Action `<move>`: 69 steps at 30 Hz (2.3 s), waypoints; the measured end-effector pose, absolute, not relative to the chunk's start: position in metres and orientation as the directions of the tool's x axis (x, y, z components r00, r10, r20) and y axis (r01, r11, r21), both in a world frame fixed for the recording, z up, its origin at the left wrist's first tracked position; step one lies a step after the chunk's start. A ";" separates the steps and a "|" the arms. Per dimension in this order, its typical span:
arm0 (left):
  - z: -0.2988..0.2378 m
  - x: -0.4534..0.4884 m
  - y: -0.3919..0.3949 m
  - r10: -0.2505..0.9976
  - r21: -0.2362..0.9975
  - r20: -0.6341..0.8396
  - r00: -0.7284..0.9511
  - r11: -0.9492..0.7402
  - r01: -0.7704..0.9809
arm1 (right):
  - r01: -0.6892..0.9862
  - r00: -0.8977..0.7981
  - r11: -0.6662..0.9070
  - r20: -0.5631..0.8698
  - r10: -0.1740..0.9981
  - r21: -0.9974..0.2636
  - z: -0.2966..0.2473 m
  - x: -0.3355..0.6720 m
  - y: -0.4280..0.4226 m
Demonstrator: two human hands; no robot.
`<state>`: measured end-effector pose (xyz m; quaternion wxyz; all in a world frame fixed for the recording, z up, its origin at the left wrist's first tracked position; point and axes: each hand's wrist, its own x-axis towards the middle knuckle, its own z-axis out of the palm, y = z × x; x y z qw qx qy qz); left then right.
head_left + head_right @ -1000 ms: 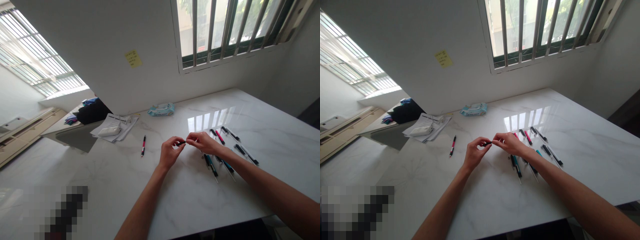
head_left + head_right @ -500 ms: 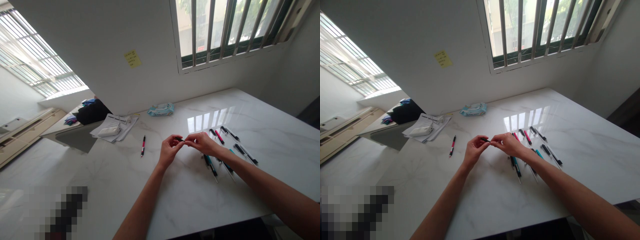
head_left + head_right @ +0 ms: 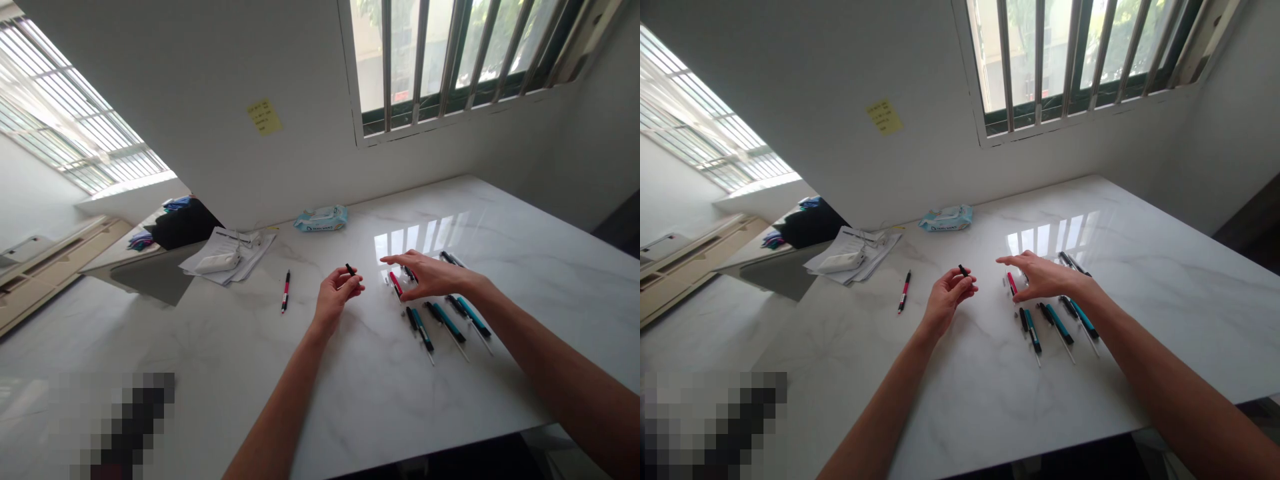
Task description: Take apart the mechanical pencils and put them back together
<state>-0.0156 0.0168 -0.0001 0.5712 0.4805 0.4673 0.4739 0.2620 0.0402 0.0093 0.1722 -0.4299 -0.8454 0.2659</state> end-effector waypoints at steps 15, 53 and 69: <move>-0.006 -0.013 0.015 0.983 0.987 -0.135 0.123 0.144 -0.072 | 0.497 -0.618 0.712 0.375 0.692 -0.495 0.018 0.226 0.026; 0.001 -0.011 0.014 0.977 0.997 0.052 0.209 -0.063 0.048 | 0.263 -0.379 0.310 0.198 0.904 -0.914 -0.003 0.226 0.041; -0.003 -0.007 0.012 0.949 0.995 -0.003 0.316 -0.028 0.091 | 0.162 -0.424 0.430 0.331 0.843 -0.888 0.002 0.212 0.028</move>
